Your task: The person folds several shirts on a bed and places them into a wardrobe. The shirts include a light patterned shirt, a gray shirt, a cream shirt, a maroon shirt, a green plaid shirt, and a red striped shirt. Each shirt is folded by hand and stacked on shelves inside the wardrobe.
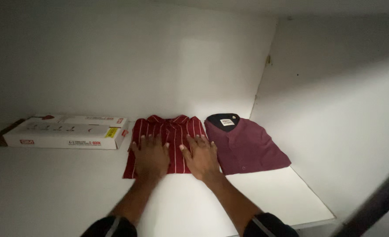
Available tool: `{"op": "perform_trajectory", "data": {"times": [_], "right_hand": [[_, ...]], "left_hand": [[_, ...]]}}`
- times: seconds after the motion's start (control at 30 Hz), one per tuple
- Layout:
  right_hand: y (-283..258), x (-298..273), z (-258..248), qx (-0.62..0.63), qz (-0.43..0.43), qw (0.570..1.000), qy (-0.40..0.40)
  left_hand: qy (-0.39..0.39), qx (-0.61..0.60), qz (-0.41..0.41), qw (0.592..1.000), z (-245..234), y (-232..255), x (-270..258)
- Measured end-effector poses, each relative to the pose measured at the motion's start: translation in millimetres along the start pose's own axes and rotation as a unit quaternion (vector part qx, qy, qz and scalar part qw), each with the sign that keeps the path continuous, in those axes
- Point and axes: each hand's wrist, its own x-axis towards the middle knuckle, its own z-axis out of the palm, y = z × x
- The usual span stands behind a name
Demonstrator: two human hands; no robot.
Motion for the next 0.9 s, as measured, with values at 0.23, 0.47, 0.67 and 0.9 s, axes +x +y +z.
{"op": "perform_trajectory", "data": {"times": [0.23,0.47,0.67,0.9], "right_hand": [[-8.0,-12.4,-34.6,0.1,0.006,0.988,0.115],[-32.6,-36.9,-78.0,0.23,0.063,0.963,0.126],[-57.2,-58.2,-137.2,0.314,0.056,0.933,0.164],[-93.1,-98.6,-232.1,0.47,0.157,0.856,0.147]], "left_hand": [[0.092,-0.181,-0.025,0.979,-39.6,48.1,-27.2],[0.115,-0.285,-0.037,0.951,-110.3,81.1,-58.2],[0.092,-0.396,-0.098,0.908,-194.1,107.4,-86.1],[-0.086,-0.515,-0.216,0.825,-302.3,135.9,-127.5]]}}
